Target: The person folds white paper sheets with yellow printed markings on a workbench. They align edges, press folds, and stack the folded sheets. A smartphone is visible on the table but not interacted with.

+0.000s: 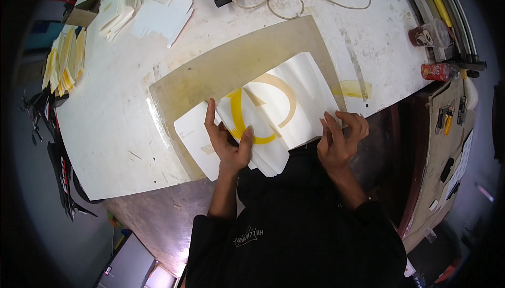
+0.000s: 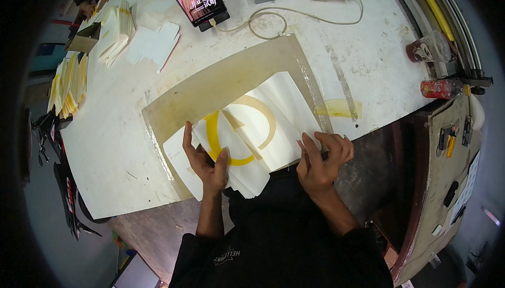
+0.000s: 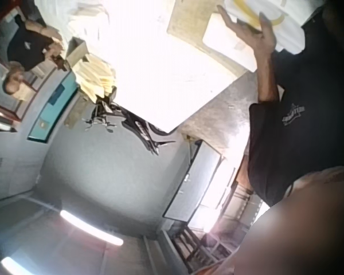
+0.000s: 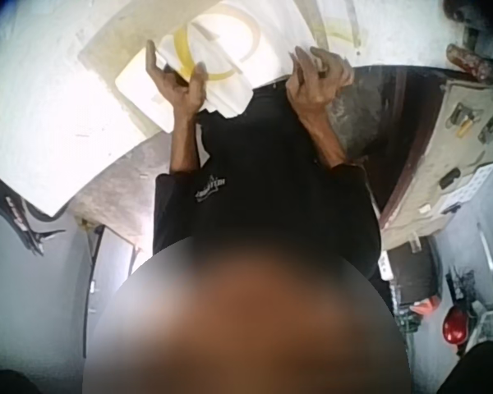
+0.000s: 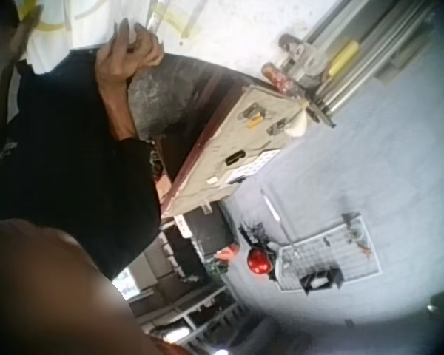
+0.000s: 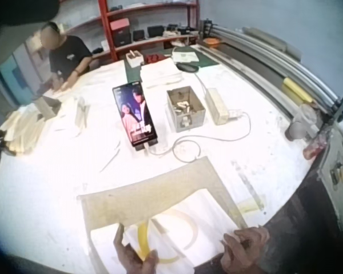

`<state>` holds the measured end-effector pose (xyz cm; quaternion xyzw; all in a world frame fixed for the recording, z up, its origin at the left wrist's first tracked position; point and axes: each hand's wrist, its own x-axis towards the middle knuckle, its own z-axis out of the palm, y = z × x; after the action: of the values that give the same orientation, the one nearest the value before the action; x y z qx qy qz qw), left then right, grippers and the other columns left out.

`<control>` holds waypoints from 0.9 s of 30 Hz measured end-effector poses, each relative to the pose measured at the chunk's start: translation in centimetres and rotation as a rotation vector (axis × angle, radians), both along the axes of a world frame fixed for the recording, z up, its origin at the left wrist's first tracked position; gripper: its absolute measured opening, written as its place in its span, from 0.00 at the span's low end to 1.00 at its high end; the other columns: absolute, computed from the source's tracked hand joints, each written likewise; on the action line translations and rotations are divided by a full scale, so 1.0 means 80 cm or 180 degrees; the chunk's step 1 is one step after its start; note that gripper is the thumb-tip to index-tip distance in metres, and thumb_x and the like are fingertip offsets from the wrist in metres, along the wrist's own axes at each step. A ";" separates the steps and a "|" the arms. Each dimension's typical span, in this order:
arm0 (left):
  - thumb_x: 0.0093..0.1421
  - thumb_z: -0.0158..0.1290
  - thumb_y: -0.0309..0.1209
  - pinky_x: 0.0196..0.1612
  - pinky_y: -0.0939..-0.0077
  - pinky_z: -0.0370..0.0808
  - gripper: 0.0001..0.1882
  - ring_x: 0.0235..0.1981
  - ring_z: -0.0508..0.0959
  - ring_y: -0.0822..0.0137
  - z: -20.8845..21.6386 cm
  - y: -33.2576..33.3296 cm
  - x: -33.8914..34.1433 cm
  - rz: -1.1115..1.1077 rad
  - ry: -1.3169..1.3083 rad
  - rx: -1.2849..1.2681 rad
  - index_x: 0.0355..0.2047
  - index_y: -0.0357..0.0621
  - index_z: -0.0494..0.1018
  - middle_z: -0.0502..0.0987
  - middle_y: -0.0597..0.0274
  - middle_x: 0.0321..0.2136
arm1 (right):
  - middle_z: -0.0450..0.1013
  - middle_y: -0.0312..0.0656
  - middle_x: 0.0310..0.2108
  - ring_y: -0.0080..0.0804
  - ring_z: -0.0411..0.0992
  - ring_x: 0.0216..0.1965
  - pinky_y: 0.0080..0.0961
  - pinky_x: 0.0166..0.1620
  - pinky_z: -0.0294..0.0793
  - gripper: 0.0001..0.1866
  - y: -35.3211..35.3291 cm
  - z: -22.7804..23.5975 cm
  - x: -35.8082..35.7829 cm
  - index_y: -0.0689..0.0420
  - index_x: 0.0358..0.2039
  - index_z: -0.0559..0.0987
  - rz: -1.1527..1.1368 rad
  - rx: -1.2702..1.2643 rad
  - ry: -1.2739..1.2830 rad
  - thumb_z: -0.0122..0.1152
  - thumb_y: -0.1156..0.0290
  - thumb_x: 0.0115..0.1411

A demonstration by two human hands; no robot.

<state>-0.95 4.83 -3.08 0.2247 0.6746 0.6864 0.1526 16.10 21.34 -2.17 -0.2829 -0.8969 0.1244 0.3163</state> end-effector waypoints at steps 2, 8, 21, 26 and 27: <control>0.56 0.53 0.17 0.51 0.68 0.77 0.47 0.46 0.79 0.58 -0.001 0.000 0.000 0.0003 0.0029 -0.0019 0.71 0.34 0.39 0.72 0.40 0.51 | 0.69 0.50 0.59 0.51 0.63 0.61 0.57 0.62 0.51 0.18 0.003 -0.004 0.003 0.51 0.46 0.84 0.0021 0.0014 -0.0127 0.70 0.73 0.53; 0.56 0.53 0.17 0.51 0.68 0.77 0.47 0.47 0.79 0.58 0.002 0.000 0.001 0.0017 0.0016 -0.0070 0.71 0.35 0.39 0.72 0.40 0.51 | 0.63 0.49 0.65 0.52 0.56 0.67 0.64 0.65 0.38 0.17 -0.005 0.014 -0.002 0.39 0.51 0.83 0.0250 0.0215 -0.0401 0.64 0.59 0.61; 0.56 0.53 0.17 0.51 0.67 0.77 0.48 0.47 0.78 0.58 0.002 -0.001 0.003 0.0069 -0.0055 -0.0024 0.71 0.36 0.38 0.72 0.39 0.50 | 0.66 0.54 0.59 0.60 0.52 0.69 0.74 0.64 0.25 0.11 -0.020 0.002 -0.015 0.59 0.41 0.80 0.0029 -0.0254 -0.0894 0.65 0.67 0.59; 0.58 0.56 0.20 0.52 0.66 0.76 0.43 0.49 0.78 0.57 -0.012 -0.011 0.008 0.0190 -0.0184 0.0121 0.70 0.36 0.46 0.72 0.37 0.53 | 0.58 0.59 0.64 0.65 0.44 0.71 0.75 0.64 0.27 0.10 -0.027 0.007 -0.028 0.58 0.35 0.78 -0.0007 -0.0545 -0.0710 0.66 0.66 0.58; 0.58 0.57 0.21 0.51 0.67 0.76 0.39 0.48 0.78 0.58 -0.016 -0.013 0.004 0.0105 0.0200 -0.0027 0.67 0.35 0.52 0.73 0.38 0.52 | 0.57 0.59 0.65 0.65 0.44 0.71 0.75 0.63 0.27 0.10 -0.028 0.008 -0.029 0.58 0.34 0.78 0.0003 -0.0674 -0.0665 0.66 0.66 0.58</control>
<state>-0.60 3.81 -4.35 0.2343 0.6856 0.6785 0.1210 13.74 19.12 -1.55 -0.3256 -0.9070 0.1884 0.1895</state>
